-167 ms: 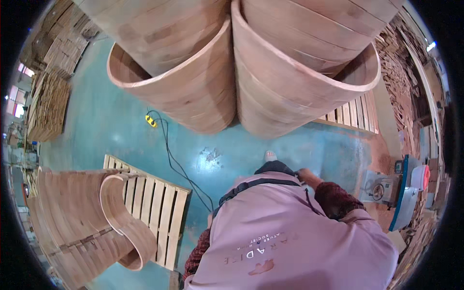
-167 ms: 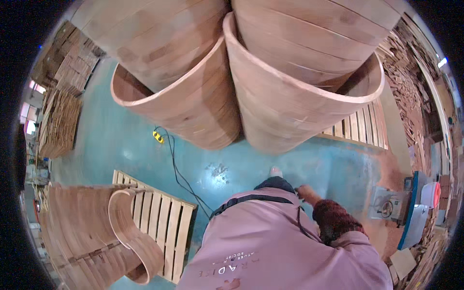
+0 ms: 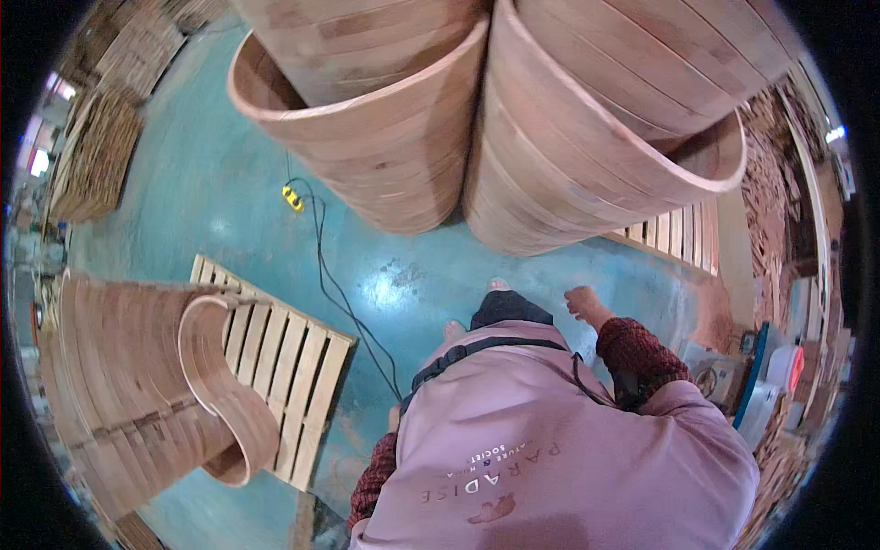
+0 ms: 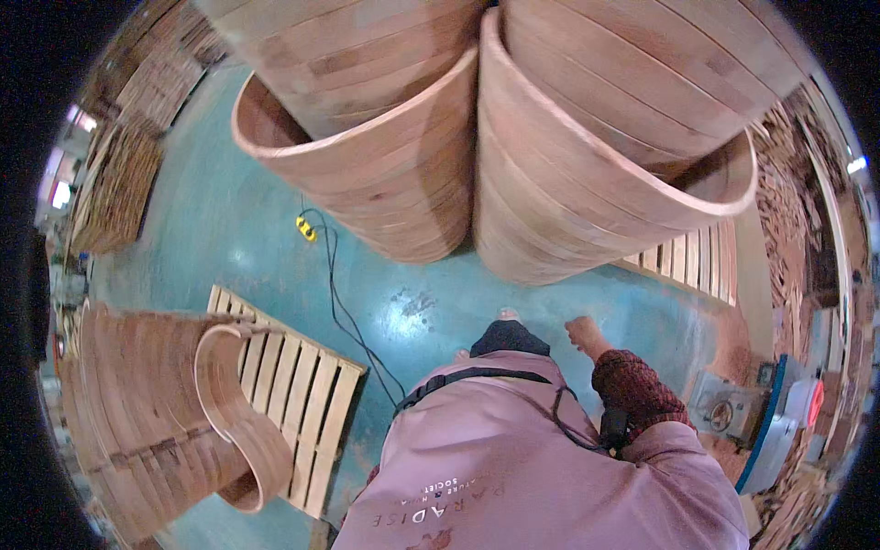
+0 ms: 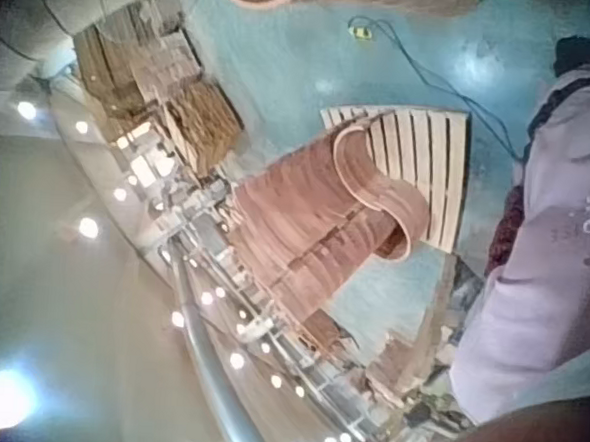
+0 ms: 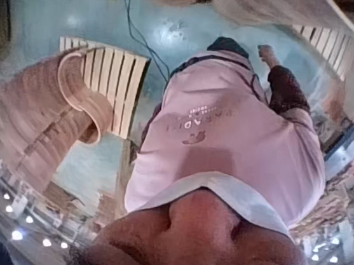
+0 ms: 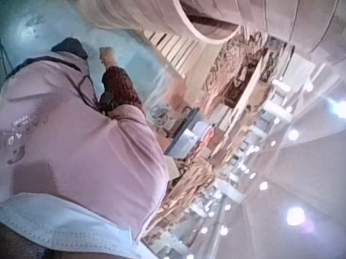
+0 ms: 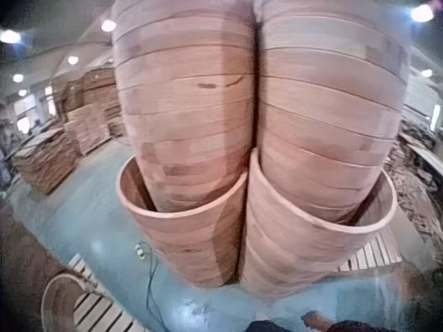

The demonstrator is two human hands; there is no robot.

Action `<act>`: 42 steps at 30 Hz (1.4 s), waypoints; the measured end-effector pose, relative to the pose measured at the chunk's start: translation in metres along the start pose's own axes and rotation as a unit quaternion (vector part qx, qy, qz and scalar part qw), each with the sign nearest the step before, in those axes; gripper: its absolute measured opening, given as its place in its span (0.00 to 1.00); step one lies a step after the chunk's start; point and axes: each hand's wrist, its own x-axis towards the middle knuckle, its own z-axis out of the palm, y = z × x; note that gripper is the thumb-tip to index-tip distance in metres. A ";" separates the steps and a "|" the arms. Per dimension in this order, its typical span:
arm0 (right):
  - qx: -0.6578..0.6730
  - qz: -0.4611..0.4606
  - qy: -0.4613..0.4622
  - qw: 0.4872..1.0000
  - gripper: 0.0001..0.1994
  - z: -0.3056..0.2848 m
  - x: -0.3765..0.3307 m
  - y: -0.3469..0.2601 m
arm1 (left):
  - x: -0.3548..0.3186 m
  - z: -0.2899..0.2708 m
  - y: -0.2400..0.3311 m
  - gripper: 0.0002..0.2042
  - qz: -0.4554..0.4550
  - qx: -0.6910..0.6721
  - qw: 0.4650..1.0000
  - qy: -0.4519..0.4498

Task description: The recorder is using a spindle shaper or similar vertical router machine to smooth or shape the edges of curved wooden furniture components.

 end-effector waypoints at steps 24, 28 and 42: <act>0.133 0.001 -0.218 0.967 0.09 -0.092 0.291 -0.426 | -0.031 -0.005 0.014 0.22 -0.354 -0.390 0.812 0.251; 0.082 -0.027 -0.259 0.962 0.07 -0.085 0.320 -0.530 | -0.037 -0.008 0.035 0.23 -0.372 -0.379 0.788 0.312; -0.144 -0.303 -0.256 0.907 0.18 0.114 0.253 -0.782 | -0.065 -0.007 -0.194 0.20 -0.320 -0.455 0.728 0.401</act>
